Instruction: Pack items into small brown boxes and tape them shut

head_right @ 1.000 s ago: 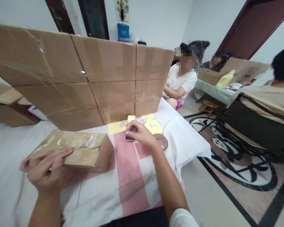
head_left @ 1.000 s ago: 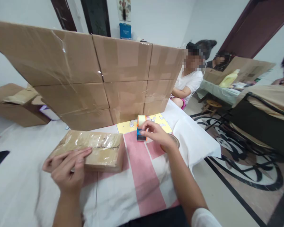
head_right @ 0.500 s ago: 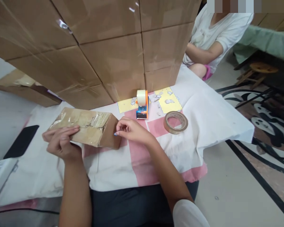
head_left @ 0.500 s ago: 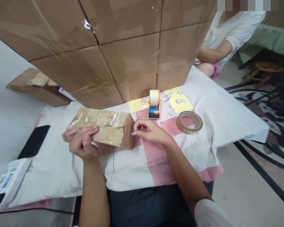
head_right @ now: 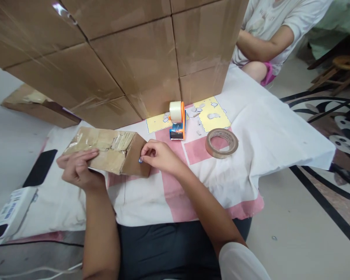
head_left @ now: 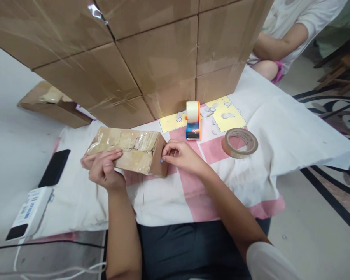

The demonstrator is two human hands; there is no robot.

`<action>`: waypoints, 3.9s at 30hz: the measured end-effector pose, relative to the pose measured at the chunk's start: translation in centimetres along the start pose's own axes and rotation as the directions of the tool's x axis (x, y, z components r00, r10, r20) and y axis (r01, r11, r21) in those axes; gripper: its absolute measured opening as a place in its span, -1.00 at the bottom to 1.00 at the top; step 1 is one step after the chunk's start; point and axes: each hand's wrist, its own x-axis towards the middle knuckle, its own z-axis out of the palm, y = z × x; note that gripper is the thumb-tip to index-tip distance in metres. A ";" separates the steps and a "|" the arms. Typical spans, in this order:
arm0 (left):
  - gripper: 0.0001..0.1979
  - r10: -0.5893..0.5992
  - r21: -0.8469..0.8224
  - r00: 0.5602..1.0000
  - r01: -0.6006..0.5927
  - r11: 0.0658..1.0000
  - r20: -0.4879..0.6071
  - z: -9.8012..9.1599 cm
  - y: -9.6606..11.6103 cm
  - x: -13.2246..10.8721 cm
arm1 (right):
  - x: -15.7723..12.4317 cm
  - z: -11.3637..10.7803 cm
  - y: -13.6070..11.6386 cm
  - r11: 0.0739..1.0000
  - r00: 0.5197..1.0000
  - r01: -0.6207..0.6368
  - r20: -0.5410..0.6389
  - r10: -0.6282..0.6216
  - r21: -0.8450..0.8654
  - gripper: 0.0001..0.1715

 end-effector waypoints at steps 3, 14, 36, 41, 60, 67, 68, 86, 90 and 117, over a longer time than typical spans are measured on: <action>-0.56 0.033 -0.052 0.999 -0.033 0.998 -0.011 0.0 0.0 0.1 | 0.0 0.2 0.2 1.000 1.000 0.012 -0.005 -0.012 0.000 -0.91; -0.62 0.075 -0.117 0.997 -0.075 0.990 -0.001 0.0 0.2 0.1 | -0.3 0.0 0.6 0.980 0.988 0.086 -0.109 -0.107 -0.178 -0.69; 0.01 0.076 0.067 0.979 -0.090 0.994 0.190 0.9 7.7 -4.4 | -0.6 -0.1 0.6 0.903 0.981 0.175 -0.012 -0.195 -0.393 -0.73; -0.23 0.063 0.027 0.966 -0.072 0.997 0.250 0.6 7.3 -4.3 | -0.7 -0.1 0.4 0.870 0.982 0.168 -0.002 -0.190 -0.463 -0.77; -0.28 0.066 -0.020 0.968 -0.063 0.998 0.243 0.5 7.5 -4.2 | -1.0 -0.4 0.2 0.918 0.990 0.130 0.102 -0.098 -0.375 -0.34; -0.27 0.069 -0.013 0.969 -0.068 0.998 0.238 0.5 7.4 -4.2 | -1.1 -0.4 0.0 0.916 0.991 0.124 0.091 -0.096 -0.382 -0.42; -0.27 0.067 -0.006 0.968 -0.068 0.998 0.241 0.5 7.4 -4.2 | -1.1 -0.4 0.0 0.914 0.991 0.127 0.088 -0.100 -0.385 -0.41; -0.22 0.036 -0.034 0.987 -0.031 0.999 0.159 0.8 7.7 -4.9 | -1.2 -0.2 0.0 0.881 0.992 0.124 0.045 -0.116 -0.457 -0.51; -0.19 -0.019 -0.046 0.985 0.028 0.999 0.174 0.7 7.9 -5.4 | -1.2 -0.2 0.0 0.878 0.992 0.122 0.036 -0.119 -0.462 -0.46; -0.44 0.532 -0.697 0.606 0.052 0.715 0.591 28.1 34.6 -0.9 | -10.0 -24.0 1.9 0.973 0.254 -0.008 -0.942 -0.221 -0.231 -0.12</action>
